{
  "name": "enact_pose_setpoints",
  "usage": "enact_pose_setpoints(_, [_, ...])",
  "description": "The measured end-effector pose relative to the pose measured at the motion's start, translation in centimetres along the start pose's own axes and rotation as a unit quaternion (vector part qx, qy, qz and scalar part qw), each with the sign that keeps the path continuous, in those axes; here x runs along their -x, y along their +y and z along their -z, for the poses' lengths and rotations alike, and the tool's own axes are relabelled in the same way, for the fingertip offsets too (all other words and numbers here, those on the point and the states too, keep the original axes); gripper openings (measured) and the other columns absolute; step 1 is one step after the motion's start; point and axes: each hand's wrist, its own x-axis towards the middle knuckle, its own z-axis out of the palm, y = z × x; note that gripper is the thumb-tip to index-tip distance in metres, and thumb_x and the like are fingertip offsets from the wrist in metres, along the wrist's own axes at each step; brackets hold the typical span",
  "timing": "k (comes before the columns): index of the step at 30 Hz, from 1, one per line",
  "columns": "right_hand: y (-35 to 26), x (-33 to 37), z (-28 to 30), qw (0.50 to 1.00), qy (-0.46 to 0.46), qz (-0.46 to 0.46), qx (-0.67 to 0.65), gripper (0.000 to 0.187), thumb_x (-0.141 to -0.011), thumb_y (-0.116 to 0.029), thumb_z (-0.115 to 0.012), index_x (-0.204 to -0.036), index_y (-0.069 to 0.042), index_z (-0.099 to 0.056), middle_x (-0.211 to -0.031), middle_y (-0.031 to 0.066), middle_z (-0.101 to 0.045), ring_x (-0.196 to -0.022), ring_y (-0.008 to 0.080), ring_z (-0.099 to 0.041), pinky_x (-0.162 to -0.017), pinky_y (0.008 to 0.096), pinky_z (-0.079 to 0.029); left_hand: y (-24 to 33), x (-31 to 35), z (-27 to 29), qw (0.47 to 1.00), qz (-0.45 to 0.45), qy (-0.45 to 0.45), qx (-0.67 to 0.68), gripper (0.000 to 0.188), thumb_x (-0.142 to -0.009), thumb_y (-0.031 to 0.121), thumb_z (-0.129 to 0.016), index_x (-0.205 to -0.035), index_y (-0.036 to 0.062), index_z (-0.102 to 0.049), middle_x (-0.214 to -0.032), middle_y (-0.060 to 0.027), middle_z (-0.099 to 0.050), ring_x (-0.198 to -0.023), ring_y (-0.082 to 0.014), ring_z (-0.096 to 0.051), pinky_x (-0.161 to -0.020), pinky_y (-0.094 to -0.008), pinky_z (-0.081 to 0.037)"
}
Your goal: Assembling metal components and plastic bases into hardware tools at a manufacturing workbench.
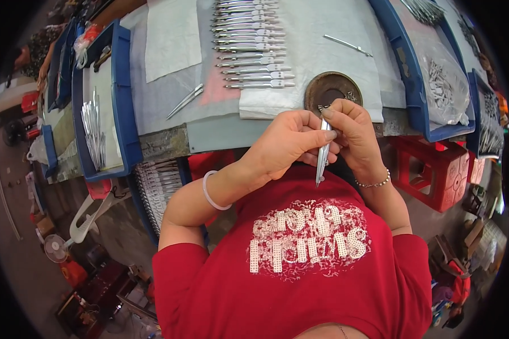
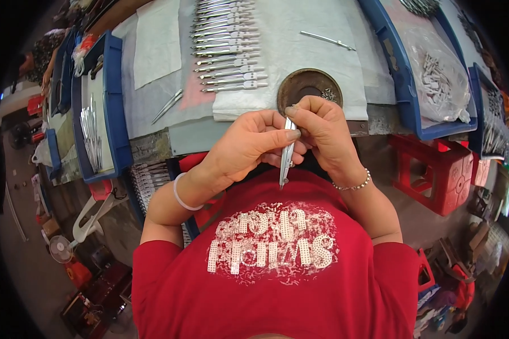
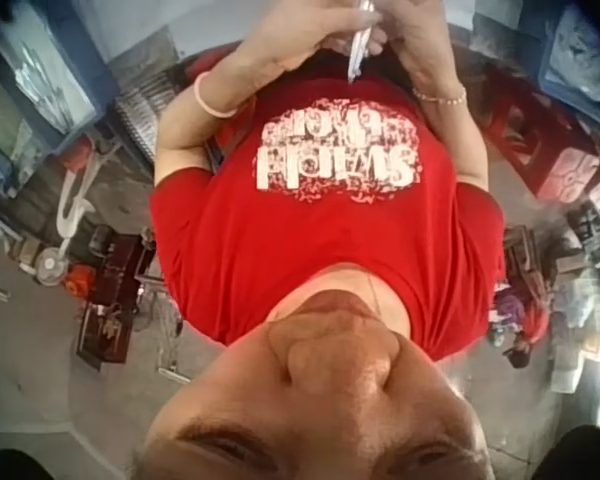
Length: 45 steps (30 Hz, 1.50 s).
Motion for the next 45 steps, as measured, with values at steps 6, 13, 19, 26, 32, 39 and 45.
enact_pose_setpoints(6, [-0.1,-0.4,0.8,1.0,-0.019,-0.006,0.007,0.014,-0.085,-0.011,-0.059,-0.073,-0.009,-0.054,-0.061,-0.0059,-0.05,-0.048,-0.0008,-0.04,-0.041,0.015,-0.027,-0.1,-0.6,-0.5,1.0,-0.003,0.009,0.007,0.013,-0.089,0.012,-0.058,-0.09,-0.0001,-0.053,-0.086,-0.0127,-0.064,-0.073,-0.0184,-0.066,-0.063,-0.0276,-0.055])
enact_pose_setpoints(13, [0.8,-0.7,1.2,1.0,-0.015,-0.008,-0.014,0.014,-0.084,-0.011,-0.06,-0.072,-0.007,-0.055,-0.063,-0.0033,-0.052,-0.051,0.0012,-0.044,-0.043,0.016,-0.032,-0.5,-1.0,-0.2,0.999,0.027,0.016,0.042,0.013,-0.089,0.012,-0.058,-0.09,0.0001,-0.053,-0.086,-0.0129,-0.064,-0.074,-0.0198,-0.066,-0.064,-0.0285,-0.055])
enact_pose_setpoints(19, [1.0,-0.6,0.3,0.999,0.005,0.038,0.023,0.015,-0.084,-0.012,-0.062,-0.072,-0.007,-0.055,-0.063,-0.0034,-0.053,-0.049,0.001,-0.043,-0.042,0.0163,-0.031,-0.3,-0.7,0.5,1.0,0.014,0.002,0.02,0.014,-0.087,0.012,-0.06,-0.09,0.0007,-0.053,-0.082,-0.0132,-0.065,-0.071,-0.0199,-0.066,-0.061,-0.0279,-0.055])
enact_pose_setpoints(26, [0.7,-0.9,-0.6,0.997,0.014,0.055,0.044,0.015,-0.085,-0.012,-0.061,-0.072,-0.007,-0.055,-0.062,-0.0041,-0.052,-0.05,0.0008,-0.042,-0.043,0.0163,-0.031,0.3,-0.5,0.8,1.0,-0.011,0.014,-0.004,0.013,-0.086,0.011,-0.061,-0.087,0.0017,-0.052,-0.08,-0.0131,-0.065,-0.069,-0.0187,-0.066,-0.058,-0.0271,-0.054])
enact_pose_setpoints(32, [-0.7,-0.1,-0.5,0.999,0.006,0.039,0.024,0.015,-0.085,-0.01,-0.06,-0.071,-0.007,-0.054,-0.062,-0.0041,-0.052,-0.051,0.0011,-0.044,-0.044,0.0169,-0.034,0.1,-0.9,-0.1,0.999,-0.028,0.02,-0.016,0.014,-0.088,0.014,-0.059,-0.087,0.0014,-0.052,-0.083,-0.0123,-0.065,-0.071,-0.0181,-0.065,-0.063,-0.0267,-0.054])
enact_pose_setpoints(39, [-1.8,1.0,-0.4,0.992,-0.083,0.072,-0.064,0.017,-0.09,-0.006,-0.051,-0.075,-0.003,-0.047,-0.053,0.0015,-0.049,-0.041,0.0068,-0.044,-0.036,0.0218,-0.036,-2.3,-1.9,-0.6,0.977,-0.02,0.009,0.214,0.039,-0.098,0.035,-0.033,-0.101,0.0001,-0.052,-0.076,-0.015,-0.062,-0.06,-0.0238,-0.061,-0.053,-0.0319,-0.052])
enact_pose_setpoints(45, [-3.5,2.1,2.7,0.983,-0.083,0.153,0.057,0.014,-0.088,-0.008,-0.057,-0.077,0.0,-0.054,-0.071,0.0017,-0.059,-0.061,0.0047,-0.054,-0.056,0.0202,-0.045,-1.3,-2.7,-3.7,0.983,0.017,-0.03,0.178,0.038,-0.097,0.04,-0.037,-0.09,0.0051,-0.049,-0.057,-0.0027,-0.048,-0.037,-0.0053,-0.034,-0.035,-0.0189,-0.029])
